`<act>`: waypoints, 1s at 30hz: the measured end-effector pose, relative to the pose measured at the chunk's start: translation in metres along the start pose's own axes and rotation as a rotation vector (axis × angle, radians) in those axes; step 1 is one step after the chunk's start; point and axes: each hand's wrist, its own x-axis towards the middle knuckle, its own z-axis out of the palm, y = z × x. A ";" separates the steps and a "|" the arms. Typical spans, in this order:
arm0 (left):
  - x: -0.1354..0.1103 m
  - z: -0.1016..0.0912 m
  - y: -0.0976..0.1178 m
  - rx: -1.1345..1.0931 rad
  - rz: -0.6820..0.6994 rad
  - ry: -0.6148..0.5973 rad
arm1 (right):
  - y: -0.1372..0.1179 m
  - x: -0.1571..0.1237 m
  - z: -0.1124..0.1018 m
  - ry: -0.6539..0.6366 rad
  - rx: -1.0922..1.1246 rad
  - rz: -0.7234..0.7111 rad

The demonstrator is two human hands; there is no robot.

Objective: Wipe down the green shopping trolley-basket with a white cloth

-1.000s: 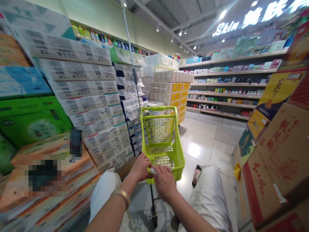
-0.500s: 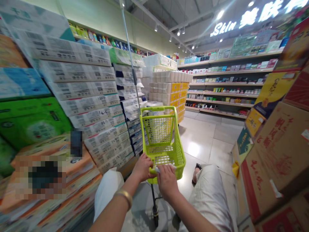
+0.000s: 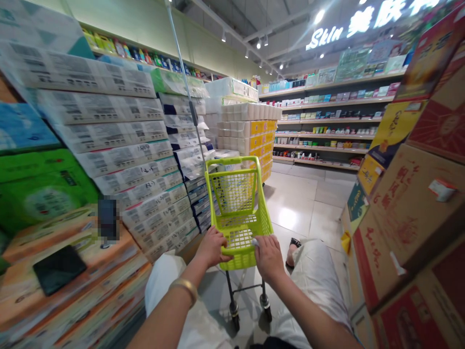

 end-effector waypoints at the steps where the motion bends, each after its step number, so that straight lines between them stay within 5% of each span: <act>1: 0.001 0.001 -0.001 0.005 0.006 0.002 | -0.010 0.001 0.004 -0.008 0.000 0.007; 7: 0.002 0.004 -0.005 0.015 0.012 -0.014 | -0.055 0.007 0.016 -0.158 0.050 -0.088; 15: 0.003 0.003 -0.006 0.008 0.020 -0.012 | 0.005 0.004 -0.009 -0.057 -0.047 -0.023; 19: 0.001 0.004 -0.005 0.002 0.018 0.001 | -0.025 0.002 0.010 -0.016 -0.020 0.034; 24: -0.002 0.005 -0.005 0.010 0.017 0.020 | -0.062 0.003 0.023 -0.106 0.077 -0.079; 30: -0.003 0.005 -0.004 -0.016 0.011 0.020 | -0.015 0.004 -0.001 -0.069 0.032 -0.050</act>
